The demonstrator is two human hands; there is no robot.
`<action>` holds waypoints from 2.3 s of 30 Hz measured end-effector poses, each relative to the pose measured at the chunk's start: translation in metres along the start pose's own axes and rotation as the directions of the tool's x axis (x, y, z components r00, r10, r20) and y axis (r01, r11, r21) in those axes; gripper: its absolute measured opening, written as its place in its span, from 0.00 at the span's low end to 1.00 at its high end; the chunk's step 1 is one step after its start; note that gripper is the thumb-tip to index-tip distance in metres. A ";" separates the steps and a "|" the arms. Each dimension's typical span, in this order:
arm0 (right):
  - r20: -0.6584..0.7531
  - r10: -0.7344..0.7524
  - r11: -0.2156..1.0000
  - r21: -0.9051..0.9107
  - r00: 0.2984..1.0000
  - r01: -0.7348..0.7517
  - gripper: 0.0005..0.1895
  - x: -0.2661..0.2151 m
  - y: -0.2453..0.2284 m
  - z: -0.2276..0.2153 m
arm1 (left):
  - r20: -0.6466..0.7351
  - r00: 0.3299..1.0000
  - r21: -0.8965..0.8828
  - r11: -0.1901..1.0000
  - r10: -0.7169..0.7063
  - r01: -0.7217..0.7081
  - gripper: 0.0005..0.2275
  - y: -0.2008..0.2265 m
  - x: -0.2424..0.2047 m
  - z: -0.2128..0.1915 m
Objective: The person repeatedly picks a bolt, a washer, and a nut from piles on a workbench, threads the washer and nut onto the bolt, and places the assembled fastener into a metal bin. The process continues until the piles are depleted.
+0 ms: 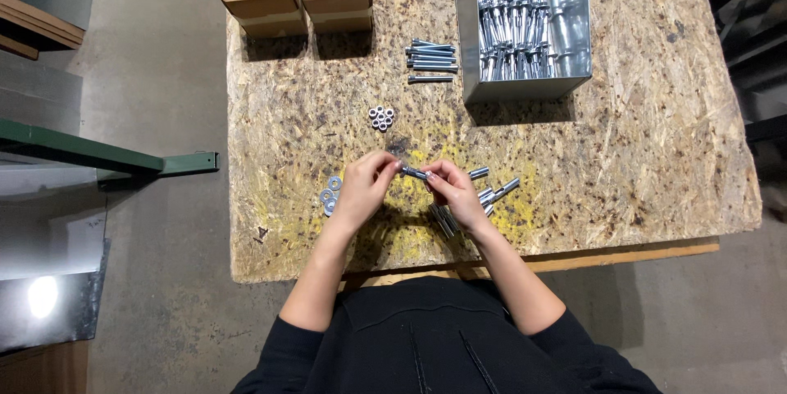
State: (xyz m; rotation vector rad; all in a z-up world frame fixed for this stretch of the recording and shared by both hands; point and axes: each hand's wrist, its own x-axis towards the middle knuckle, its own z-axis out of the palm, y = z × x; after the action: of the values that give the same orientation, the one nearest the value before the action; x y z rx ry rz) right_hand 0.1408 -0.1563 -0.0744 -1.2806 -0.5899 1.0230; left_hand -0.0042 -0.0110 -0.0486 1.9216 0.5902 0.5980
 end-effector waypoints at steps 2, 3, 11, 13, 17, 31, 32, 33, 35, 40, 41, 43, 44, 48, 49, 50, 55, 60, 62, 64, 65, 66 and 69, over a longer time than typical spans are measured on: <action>-0.010 0.002 1.000 0.010 1.000 -0.001 0.10 0.000 0.004 -0.003 | 0.037 0.999 -0.074 0.997 0.037 -0.034 0.05 0.032 0.002 -0.012; -0.018 0.005 1.000 0.020 1.000 -0.004 0.11 -0.001 0.006 -0.005 | 0.071 0.995 -0.149 0.987 0.075 -0.064 0.10 0.048 0.003 -0.018; -0.029 -0.074 0.995 -0.064 0.997 0.072 0.09 -0.001 0.002 -0.001 | 0.047 0.998 -0.007 0.999 0.033 -0.033 0.06 0.027 -0.002 -0.006; -0.038 -0.081 0.996 -0.050 0.996 0.079 0.10 0.001 0.004 -0.004 | 0.057 0.995 -0.046 0.995 0.086 -0.083 0.13 0.031 0.001 -0.005; -0.028 -0.099 0.989 -0.116 0.995 0.096 0.09 0.000 -0.002 0.002 | 0.064 0.996 -0.030 0.997 -0.066 0.068 0.07 0.006 -0.004 0.006; -0.086 -0.141 0.970 -0.211 0.986 0.120 0.09 -0.001 -0.005 -0.002 | 0.144 0.989 0.115 0.993 0.019 -0.036 0.08 0.024 -0.002 0.004; -0.093 -0.162 0.960 -0.247 0.982 0.135 0.09 0.000 -0.006 -0.004 | 0.125 0.992 0.117 0.993 -0.008 -0.007 0.09 0.021 -0.002 0.005; -0.100 -0.183 0.948 -0.283 0.978 0.148 0.09 0.000 -0.008 -0.006 | 0.106 0.994 0.117 0.993 -0.036 0.023 0.10 0.019 -0.002 0.006; -0.074 -0.237 0.900 -0.393 0.969 0.190 0.08 -0.001 -0.016 -0.002 | 0.146 0.987 0.147 0.988 -0.071 0.049 0.14 0.017 -0.001 0.011; -0.049 -0.358 0.746 -0.615 0.933 0.254 0.06 -0.007 -0.035 0.005 | 0.154 0.987 0.055 0.998 -0.046 0.038 0.17 -0.002 0.003 0.035; -0.060 -0.312 0.775 -0.594 0.948 0.217 0.05 -0.008 -0.040 0.005 | 0.165 0.986 0.034 0.999 -0.015 0.010 0.16 0.004 0.006 0.032; -0.078 -0.268 0.800 -0.574 0.960 0.176 0.03 -0.008 -0.038 0.000 | 0.182 0.983 0.010 1.000 0.021 -0.023 0.15 0.007 0.008 0.031; -0.093 -0.202 0.845 -0.520 0.975 0.125 0.03 -0.007 -0.032 -0.005 | 0.212 0.977 0.001 1.000 0.028 -0.029 0.14 0.005 0.009 0.033; -0.096 0.140 0.978 -0.145 0.986 -0.153 0.03 -0.002 -0.020 -0.017 | 0.315 0.946 0.032 0.996 0.070 -0.085 0.13 0.005 0.013 0.030; -0.099 0.136 0.978 -0.146 0.986 -0.149 0.03 -0.002 -0.042 -0.015 | 0.316 0.946 0.030 0.996 0.075 -0.089 0.13 0.011 0.015 0.027; -0.012 0.205 0.962 -0.181 0.979 -0.204 0.03 -0.003 -0.064 -0.012 | 0.346 0.936 0.065 0.994 0.064 -0.092 0.12 0.017 0.016 0.023; 0.339 0.264 0.773 -0.635 0.903 0.013 0.07 0.022 -0.137 -0.023 | 0.401 0.915 0.141 0.983 0.050 -0.115 0.13 0.042 0.038 0.011; 0.096 -0.090 0.710 -0.692 0.991 0.132 0.12 0.096 -0.194 -0.075 | 0.173 0.983 -0.005 0.998 -0.067 0.069 0.12 -0.007 0.037 0.005; 0.011 -0.216 0.690 -0.706 0.976 0.161 0.11 0.137 -0.197 -0.120 | 0.151 0.981 0.019 0.993 -0.122 0.120 0.12 -0.017 0.030 -0.004; -0.062 -0.336 0.667 -0.720 0.940 0.191 0.12 0.171 -0.201 -0.152 | 0.120 0.976 0.042 0.983 -0.181 0.177 0.12 -0.024 0.021 -0.013; -0.157 -0.267 0.739 -0.667 0.951 0.097 0.17 0.185 -0.204 -0.163 | 0.104 0.976 0.031 0.981 -0.193 0.191 0.10 -0.026 0.017 -0.017; -0.247 -0.191 0.798 -0.602 0.950 0.004 0.23 0.198 -0.207 -0.174 | 0.087 0.975 0.020 0.979 -0.204 0.203 0.09 -0.029 0.013 -0.021; -0.356 0.000 0.692 -0.675 0.934 -0.257 0.38 0.200 -0.222 -0.150 | 0.107 0.977 0.055 0.982 -0.185 0.180 0.08 -0.031 0.007 -0.026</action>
State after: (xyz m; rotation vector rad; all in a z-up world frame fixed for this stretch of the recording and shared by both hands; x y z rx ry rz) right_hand 0.4229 -0.0482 0.0692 -2.1753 -0.6660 0.6612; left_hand -0.0202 0.0225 -0.0655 1.9030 0.7047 0.3607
